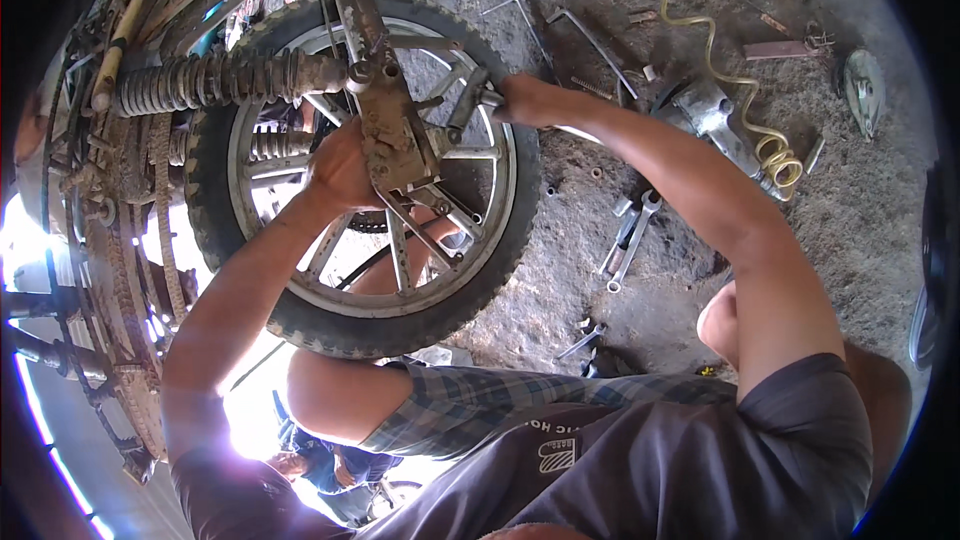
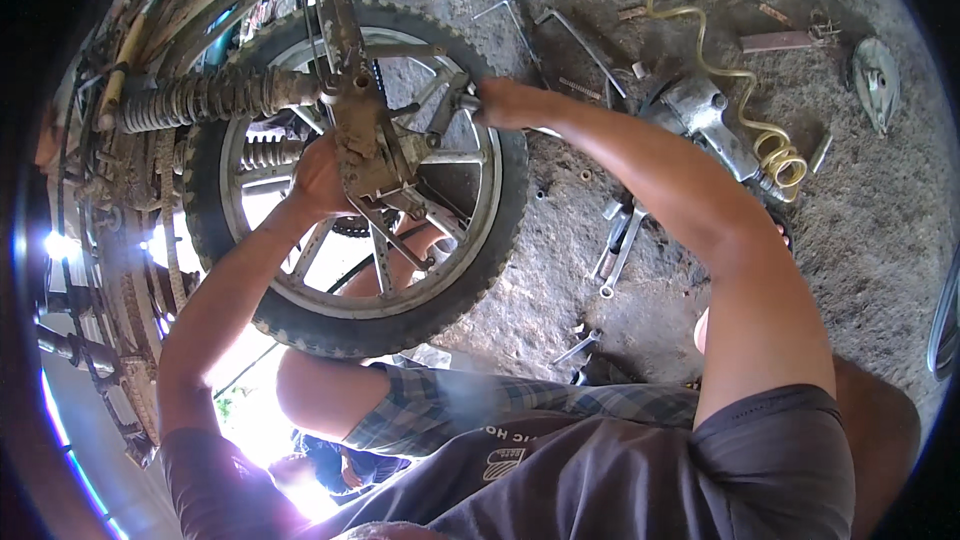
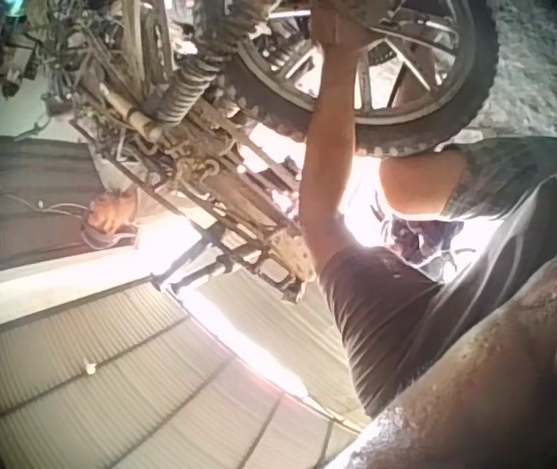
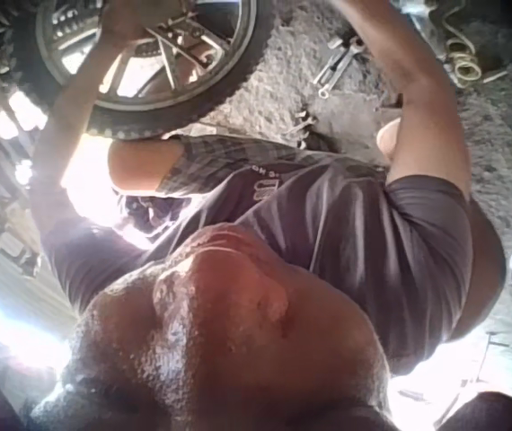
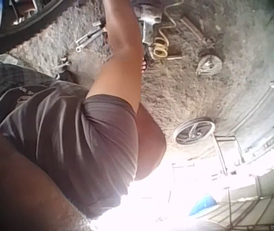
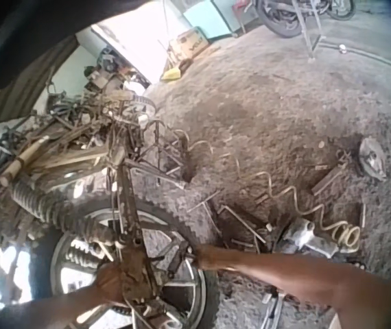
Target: Repairing or adjusting the rear wheel and chain assembly of a motorcycle.
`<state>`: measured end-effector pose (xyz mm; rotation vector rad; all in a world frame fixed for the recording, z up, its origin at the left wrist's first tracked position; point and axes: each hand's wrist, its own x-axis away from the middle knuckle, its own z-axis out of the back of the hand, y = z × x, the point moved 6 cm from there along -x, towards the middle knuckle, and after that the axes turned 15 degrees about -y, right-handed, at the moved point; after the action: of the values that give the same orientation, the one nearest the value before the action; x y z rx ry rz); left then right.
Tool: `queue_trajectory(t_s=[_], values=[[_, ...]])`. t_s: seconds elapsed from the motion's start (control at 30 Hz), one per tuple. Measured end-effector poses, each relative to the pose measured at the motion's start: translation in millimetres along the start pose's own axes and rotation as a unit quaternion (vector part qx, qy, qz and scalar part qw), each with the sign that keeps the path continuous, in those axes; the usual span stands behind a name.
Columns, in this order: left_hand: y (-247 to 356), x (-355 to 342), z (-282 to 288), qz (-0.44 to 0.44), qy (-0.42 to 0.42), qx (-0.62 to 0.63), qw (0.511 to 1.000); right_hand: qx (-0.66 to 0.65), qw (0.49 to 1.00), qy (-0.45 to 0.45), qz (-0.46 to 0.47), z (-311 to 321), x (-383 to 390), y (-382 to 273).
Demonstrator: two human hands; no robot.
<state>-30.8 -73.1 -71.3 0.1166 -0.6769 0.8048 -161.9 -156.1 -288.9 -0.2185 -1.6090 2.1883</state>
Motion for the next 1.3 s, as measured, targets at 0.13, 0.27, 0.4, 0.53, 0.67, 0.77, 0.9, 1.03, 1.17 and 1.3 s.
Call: queue_trajectory(t_s=[0.13,0.27,0.4,0.53,0.67,0.77,0.9,1.03,1.17,1.3], values=[[-16,2,2,0.097,0.008,0.158,0.983,-0.055,0.994,0.014,-0.099,49,8,26],[-10,16,11,0.042,0.065,0.116,0.99,-0.017,0.999,-0.024,-0.041,0,1,-10],[-16,9,1,0.067,0.049,0.199,0.977,0.02,0.995,-0.043,-0.084,20,3,23],[-17,6,-3,0.059,0.01,0.093,0.994,-0.049,0.993,0.09,-0.064,-11,2,22],[-23,8,-2,0.151,-0.036,0.149,0.977,0.05,0.998,0.012,-0.022,27,17,15],[-40,20,-37,0.072,-0.031,0.166,0.983,-0.104,0.986,0.012,-0.132,9,5,0],[-14,12,8,0.062,0.002,0.144,0.988,0.038,0.998,-0.035,-0.041,7,25,-10],[-13,2,6,0.073,0.021,0.183,0.98,-0.09,0.983,-0.003,-0.158,-15,9,44],[-23,30,-1,0.079,0.019,0.185,0.979,-0.018,0.998,-0.034,-0.059,-15,19,-14],[-5,6,15,0.067,0.001,0.235,0.97,-0.077,0.992,0.021,-0.101,-33,17,17]])
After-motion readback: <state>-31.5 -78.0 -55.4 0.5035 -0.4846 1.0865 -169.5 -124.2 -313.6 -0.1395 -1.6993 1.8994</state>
